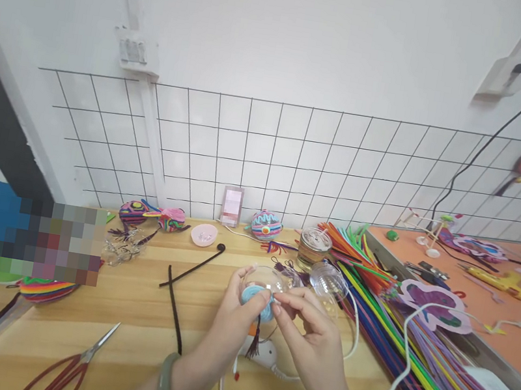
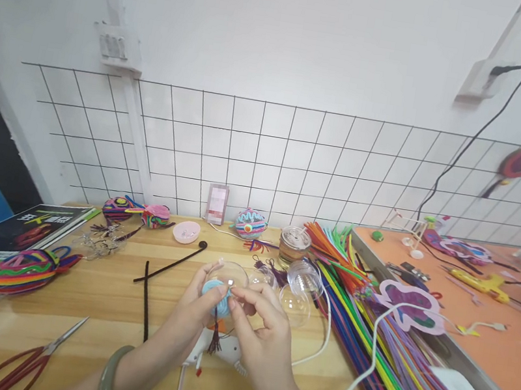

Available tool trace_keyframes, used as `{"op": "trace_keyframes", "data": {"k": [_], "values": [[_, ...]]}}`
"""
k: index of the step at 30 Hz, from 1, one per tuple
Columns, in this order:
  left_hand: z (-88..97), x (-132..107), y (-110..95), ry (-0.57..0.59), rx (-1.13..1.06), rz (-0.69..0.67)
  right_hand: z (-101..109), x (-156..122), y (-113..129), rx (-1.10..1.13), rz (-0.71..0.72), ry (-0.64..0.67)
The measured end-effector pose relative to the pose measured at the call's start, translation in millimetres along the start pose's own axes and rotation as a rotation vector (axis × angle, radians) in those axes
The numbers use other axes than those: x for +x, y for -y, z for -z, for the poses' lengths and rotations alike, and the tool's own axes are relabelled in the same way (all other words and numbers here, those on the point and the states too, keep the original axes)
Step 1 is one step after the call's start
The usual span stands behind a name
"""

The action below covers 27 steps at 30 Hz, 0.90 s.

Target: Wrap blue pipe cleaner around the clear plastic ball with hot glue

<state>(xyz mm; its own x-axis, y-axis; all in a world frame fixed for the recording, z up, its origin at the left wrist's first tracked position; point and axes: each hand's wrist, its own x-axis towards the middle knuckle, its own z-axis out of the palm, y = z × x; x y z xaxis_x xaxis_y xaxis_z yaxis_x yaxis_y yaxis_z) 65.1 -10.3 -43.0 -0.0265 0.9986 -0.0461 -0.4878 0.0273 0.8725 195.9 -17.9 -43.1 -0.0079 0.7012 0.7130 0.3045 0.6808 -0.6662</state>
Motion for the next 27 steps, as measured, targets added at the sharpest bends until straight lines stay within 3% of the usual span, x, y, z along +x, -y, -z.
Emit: {"op": "trace_keyframes", "data": {"k": [7, 13, 21, 27], "values": [[-5.1, -4, -8, -0.036, 0.066, -0.039, -2, -1, 1, 0.018, 0.008, -0.022], [0.0, -1, -2, -0.058, 0.013, -0.015, -4, -3, 1, 0.044, 0.004, 0.003], [0.8, -2, -5, -0.021, 0.014, -0.013, -6, -3, 1, 0.078, 0.007, 0.001], [-1.6, -4, -13, 0.043, -0.104, 0.092, -5, -5, -1, 0.076, -0.024, 0.023]]}}
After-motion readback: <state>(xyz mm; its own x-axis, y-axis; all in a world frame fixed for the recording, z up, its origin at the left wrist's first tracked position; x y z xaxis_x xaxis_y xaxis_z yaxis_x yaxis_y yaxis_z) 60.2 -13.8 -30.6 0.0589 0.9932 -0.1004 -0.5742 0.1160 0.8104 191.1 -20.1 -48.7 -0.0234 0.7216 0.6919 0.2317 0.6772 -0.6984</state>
